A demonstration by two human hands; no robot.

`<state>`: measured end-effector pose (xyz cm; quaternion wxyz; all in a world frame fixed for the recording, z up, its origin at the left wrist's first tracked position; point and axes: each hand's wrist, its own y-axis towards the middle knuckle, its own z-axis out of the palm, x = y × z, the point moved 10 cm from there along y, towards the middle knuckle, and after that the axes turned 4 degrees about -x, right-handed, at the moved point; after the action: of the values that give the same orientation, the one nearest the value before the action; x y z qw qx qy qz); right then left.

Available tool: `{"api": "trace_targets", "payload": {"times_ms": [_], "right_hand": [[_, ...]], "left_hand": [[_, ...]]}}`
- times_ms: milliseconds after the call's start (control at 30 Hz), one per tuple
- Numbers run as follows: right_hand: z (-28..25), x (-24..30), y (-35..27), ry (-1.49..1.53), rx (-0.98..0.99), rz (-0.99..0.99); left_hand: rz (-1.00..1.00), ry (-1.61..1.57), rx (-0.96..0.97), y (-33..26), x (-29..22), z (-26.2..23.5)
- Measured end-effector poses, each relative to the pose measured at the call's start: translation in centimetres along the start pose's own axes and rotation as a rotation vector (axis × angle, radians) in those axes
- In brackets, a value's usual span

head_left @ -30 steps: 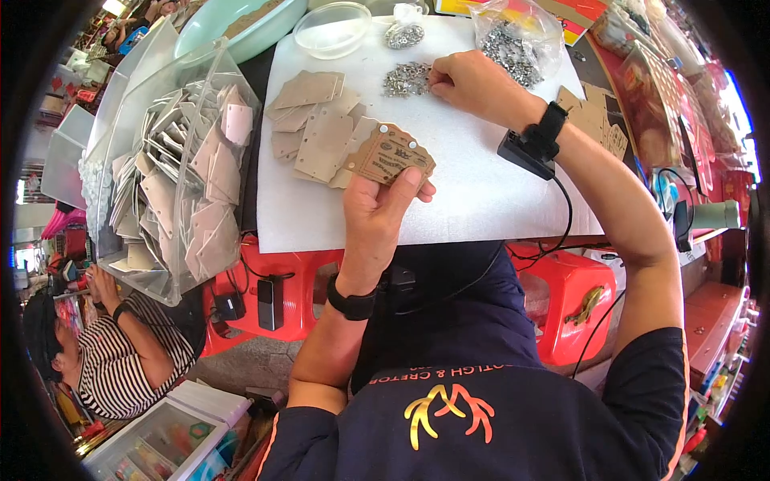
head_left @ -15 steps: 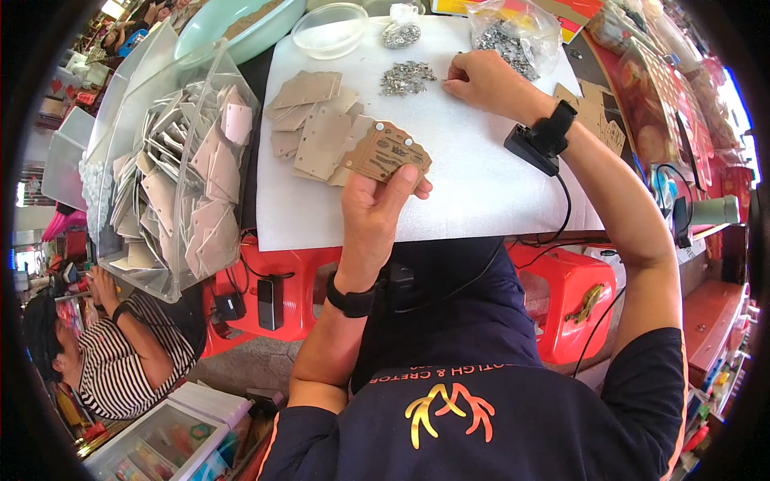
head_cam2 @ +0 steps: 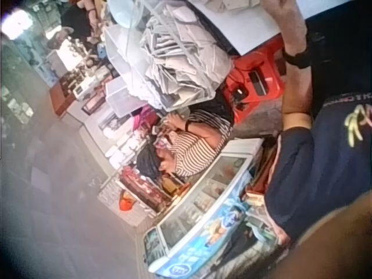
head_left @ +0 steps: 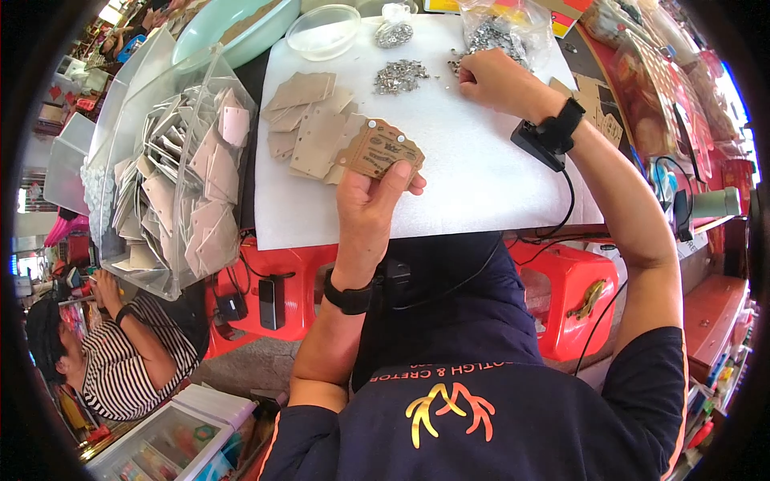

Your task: Manually attaching metal rivets or studs to shoe labels or heel pieces.

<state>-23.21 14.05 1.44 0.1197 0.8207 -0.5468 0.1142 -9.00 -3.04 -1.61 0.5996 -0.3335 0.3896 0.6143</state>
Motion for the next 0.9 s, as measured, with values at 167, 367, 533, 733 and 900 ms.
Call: {"api": "trace_targets", "payload": {"times_ms": [167, 367, 533, 733, 900], "right_hand": [[-0.3, 0.3, -0.1, -0.128, -0.050, -0.041], [-0.2, 3.7, -3.4, 0.320, 0.132, -0.234], [0.8, 6.1, -7.0, 0.317, 0.276, -0.368], [0.1, 5.6, -7.9, 0.266, 0.072, -0.348], [0.6, 3.8, -8.1, 0.157, 0.188, 0.000]], "left_hand": [[0.007, -0.013, 0.003, 0.0, 0.0, -0.1], [-0.029, -0.003, -0.047, -0.1, 0.1, -0.2], [-0.037, 0.010, -0.058, 0.2, -0.6, 1.0], [-0.031, 0.010, -0.004, 0.8, -1.6, 3.3], [-0.028, 0.012, 0.002, 1.1, -1.8, 4.2]]}}
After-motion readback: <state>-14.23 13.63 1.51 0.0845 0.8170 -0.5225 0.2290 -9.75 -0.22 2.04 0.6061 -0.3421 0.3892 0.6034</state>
